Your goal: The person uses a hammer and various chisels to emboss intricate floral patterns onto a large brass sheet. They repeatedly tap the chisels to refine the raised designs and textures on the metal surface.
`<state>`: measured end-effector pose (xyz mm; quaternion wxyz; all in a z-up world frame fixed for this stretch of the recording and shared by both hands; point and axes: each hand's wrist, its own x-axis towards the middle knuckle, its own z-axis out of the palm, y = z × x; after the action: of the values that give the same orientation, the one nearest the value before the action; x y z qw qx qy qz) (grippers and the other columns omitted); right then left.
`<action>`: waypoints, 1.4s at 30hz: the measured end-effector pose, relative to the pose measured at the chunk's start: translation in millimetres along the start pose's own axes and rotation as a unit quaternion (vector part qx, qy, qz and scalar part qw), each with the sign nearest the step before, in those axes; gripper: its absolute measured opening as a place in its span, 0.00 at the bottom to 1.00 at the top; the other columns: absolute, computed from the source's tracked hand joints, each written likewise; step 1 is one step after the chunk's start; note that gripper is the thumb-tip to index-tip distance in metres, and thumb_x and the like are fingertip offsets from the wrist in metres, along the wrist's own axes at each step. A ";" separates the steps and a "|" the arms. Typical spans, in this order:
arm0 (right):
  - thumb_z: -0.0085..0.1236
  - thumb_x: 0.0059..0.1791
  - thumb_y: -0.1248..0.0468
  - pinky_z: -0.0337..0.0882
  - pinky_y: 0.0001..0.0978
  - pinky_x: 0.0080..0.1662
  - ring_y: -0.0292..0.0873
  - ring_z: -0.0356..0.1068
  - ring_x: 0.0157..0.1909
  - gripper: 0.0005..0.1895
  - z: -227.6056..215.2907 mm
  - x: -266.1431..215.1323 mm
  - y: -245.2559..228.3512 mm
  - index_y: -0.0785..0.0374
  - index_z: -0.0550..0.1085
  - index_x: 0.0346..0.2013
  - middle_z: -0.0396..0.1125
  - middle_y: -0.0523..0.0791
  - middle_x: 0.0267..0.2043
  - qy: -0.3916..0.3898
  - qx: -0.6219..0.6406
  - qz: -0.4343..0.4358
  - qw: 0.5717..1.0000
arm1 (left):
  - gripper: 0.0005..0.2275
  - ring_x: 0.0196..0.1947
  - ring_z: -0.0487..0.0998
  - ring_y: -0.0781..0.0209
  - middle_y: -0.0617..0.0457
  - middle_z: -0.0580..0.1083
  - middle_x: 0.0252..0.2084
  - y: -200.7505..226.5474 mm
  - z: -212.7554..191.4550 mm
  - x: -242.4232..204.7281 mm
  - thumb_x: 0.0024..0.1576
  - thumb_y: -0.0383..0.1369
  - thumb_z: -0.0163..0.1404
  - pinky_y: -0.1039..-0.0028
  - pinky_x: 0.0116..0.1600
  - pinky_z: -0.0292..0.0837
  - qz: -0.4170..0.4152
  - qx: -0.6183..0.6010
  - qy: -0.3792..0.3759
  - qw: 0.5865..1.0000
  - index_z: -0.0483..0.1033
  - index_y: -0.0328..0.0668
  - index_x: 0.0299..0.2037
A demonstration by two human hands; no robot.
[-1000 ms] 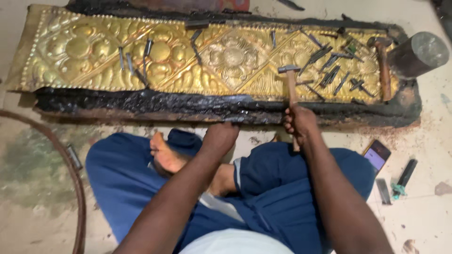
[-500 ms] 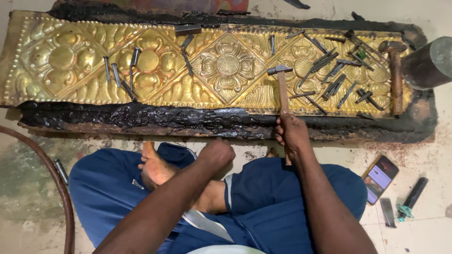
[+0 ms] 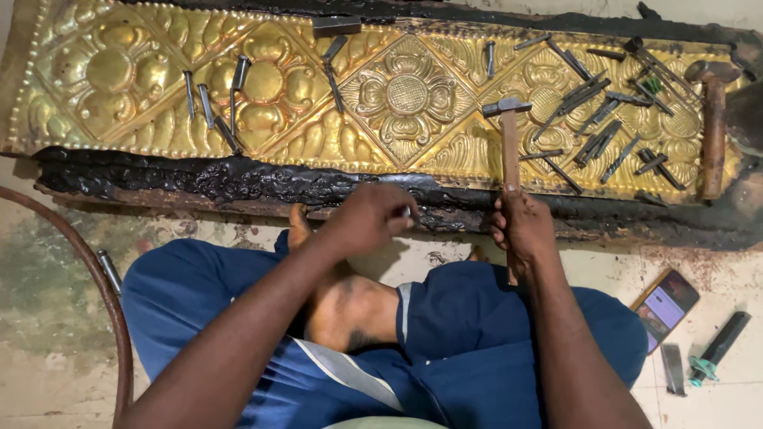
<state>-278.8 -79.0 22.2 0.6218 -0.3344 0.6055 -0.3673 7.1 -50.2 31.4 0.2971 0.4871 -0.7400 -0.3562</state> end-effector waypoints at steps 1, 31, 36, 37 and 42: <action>0.46 0.59 0.50 0.52 0.25 0.20 0.34 0.56 0.17 0.19 4.9 -1.5 -1.3 0.61 0.67 0.32 0.56 0.39 0.18 -0.002 -0.007 -0.001 1.000 | 0.10 0.38 0.79 0.52 0.51 0.78 0.35 -4.8 -6.7 3.3 0.52 0.30 0.63 0.61 0.46 0.77 -0.080 -0.067 0.019 0.994 0.81 0.42 0.43; 0.50 0.60 0.56 0.63 0.51 0.29 0.58 0.67 0.25 0.15 57.7 3.8 11.4 0.67 0.69 0.41 0.65 0.55 0.22 0.048 -0.484 -0.286 0.826 | 0.05 0.34 0.77 0.51 0.52 0.78 0.29 -139.6 -38.9 139.3 0.54 0.36 0.61 0.56 0.40 0.71 0.029 0.162 0.135 0.977 0.85 0.55 0.38; 0.45 0.64 0.54 0.62 0.38 0.25 0.46 0.60 0.20 0.16 70.5 6.7 28.9 0.66 0.66 0.43 0.60 0.48 0.21 0.132 -0.159 -0.348 0.914 | 0.04 0.35 0.77 0.53 0.54 0.78 0.30 -149.6 -36.7 128.6 0.56 0.36 0.61 0.57 0.39 0.71 0.057 0.183 0.176 0.965 0.85 0.57 0.39; 0.45 0.65 0.54 0.61 0.34 0.24 0.42 0.59 0.19 0.17 74.2 6.6 35.2 0.64 0.64 0.40 0.58 0.45 0.21 0.111 -0.125 -0.354 0.920 | 0.03 0.35 0.77 0.53 0.54 0.78 0.30 -150.1 -34.4 126.2 0.57 0.35 0.60 0.58 0.39 0.71 0.044 0.192 0.169 0.966 0.85 0.58 0.39; 0.42 0.66 0.55 0.59 0.30 0.27 0.35 0.58 0.24 0.17 66.7 14.0 29.6 0.67 0.69 0.46 0.58 0.40 0.25 0.096 -0.359 -0.324 0.870 | 0.04 0.32 0.76 0.53 0.52 0.75 0.27 -142.0 -32.3 138.5 0.55 0.38 0.61 0.57 0.35 0.69 0.061 0.195 0.177 0.963 0.85 0.56 0.38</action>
<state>-210.7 -78.1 -7.5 0.2440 -0.6753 0.6096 -0.3358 56.5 -225.6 -53.3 0.3437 0.5450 -0.7590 -0.0941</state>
